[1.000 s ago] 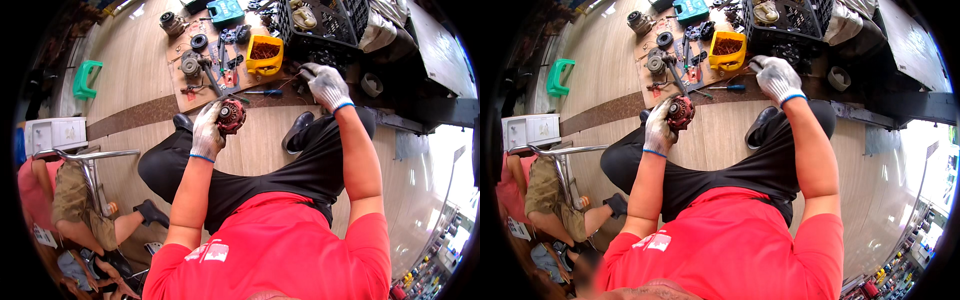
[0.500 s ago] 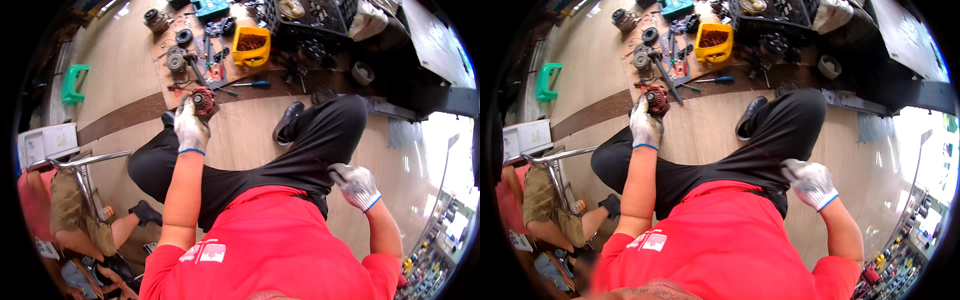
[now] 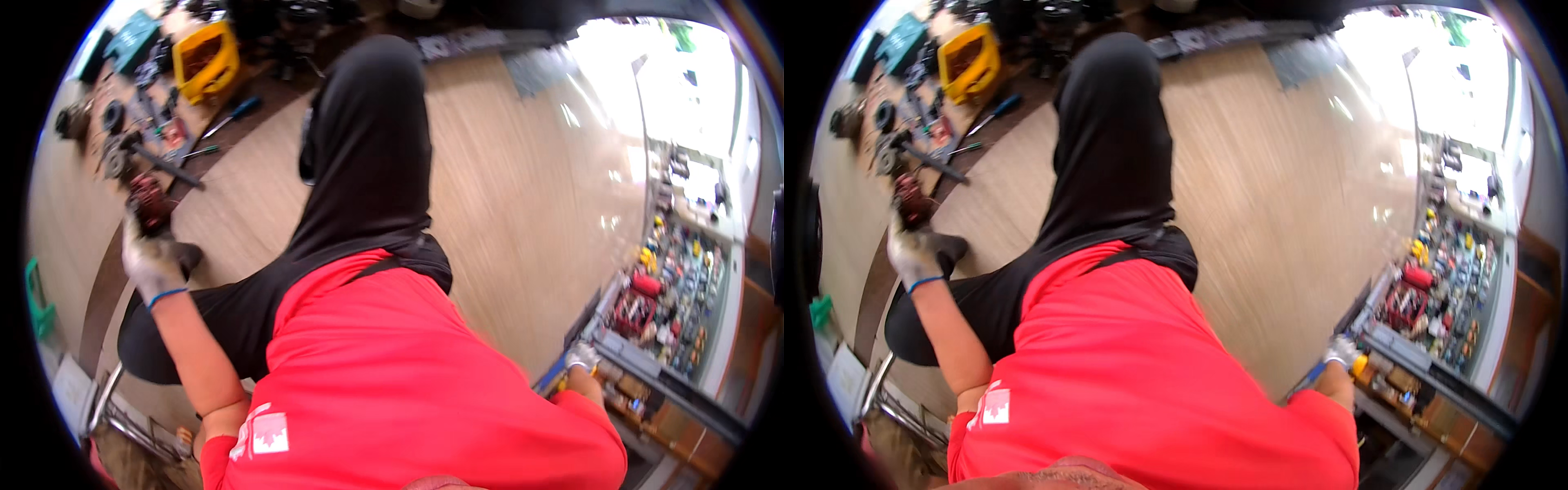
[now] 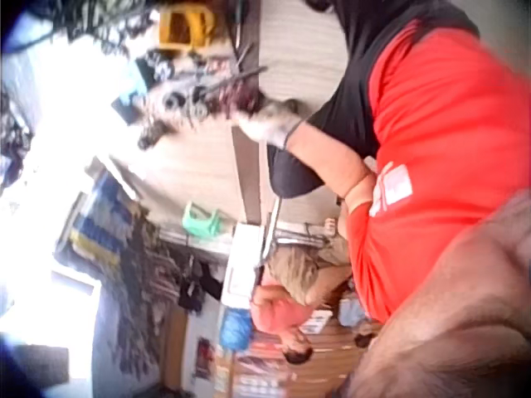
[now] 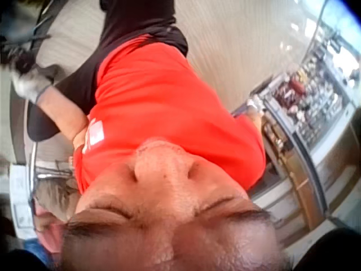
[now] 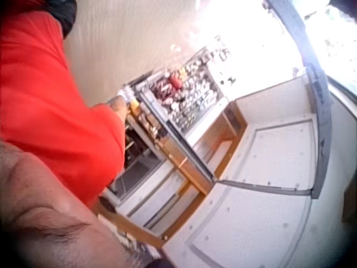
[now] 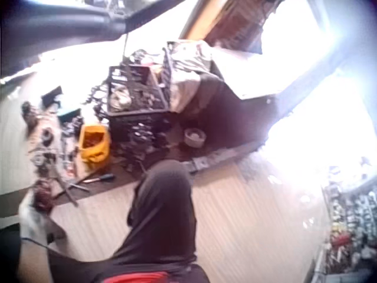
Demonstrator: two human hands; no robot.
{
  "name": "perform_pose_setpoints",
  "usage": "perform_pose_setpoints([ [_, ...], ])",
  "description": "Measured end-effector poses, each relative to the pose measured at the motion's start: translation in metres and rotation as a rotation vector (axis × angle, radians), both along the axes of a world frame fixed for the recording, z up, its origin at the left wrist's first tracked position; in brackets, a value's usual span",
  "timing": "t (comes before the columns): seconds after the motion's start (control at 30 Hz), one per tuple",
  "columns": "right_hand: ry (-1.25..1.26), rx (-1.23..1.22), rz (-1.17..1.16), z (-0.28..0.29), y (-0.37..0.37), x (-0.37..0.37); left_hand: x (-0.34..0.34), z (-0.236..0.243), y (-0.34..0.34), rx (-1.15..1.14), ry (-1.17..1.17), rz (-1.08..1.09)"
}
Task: The person holds an alternator part and uses pliers to grip and pull a wire, then uses a screwdriver to pry and work on the internal components of the part.
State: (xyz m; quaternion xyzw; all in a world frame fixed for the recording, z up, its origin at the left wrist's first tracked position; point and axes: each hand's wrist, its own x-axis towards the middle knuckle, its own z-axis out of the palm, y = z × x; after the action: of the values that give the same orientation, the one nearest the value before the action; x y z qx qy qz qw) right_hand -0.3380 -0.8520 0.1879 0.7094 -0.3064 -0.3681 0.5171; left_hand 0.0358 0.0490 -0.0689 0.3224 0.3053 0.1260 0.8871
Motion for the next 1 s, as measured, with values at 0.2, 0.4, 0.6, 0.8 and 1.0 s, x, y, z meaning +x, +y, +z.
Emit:
perform_pose_setpoints([
  [0.2, -0.072, 0.464, -1.253, -0.083, 0.171, -0.051, 0.003, -0.028, 0.045, -0.129, -0.152, -0.062],
  [0.4, -0.405, 1.12, -1.364, -0.19, 0.134, 0.045, -0.007, 0.005, 0.008, -0.073, -0.035, -0.022],
  [0.6, -1.319, 1.41, -0.664, -0.236, 0.116, 0.307, 0.014, 0.047, -0.035, -0.074, -0.068, 0.127],
  [0.8, -1.008, 2.204, 0.339, -0.085, 0.451, 0.539, 0.008, 0.05, -0.038, -0.066, 0.012, 0.282],
  [1.0, -0.236, 2.139, 0.899, -0.117, 0.686, 0.515, 0.016, 0.057, -0.05, -0.056, 0.01, 0.378],
])
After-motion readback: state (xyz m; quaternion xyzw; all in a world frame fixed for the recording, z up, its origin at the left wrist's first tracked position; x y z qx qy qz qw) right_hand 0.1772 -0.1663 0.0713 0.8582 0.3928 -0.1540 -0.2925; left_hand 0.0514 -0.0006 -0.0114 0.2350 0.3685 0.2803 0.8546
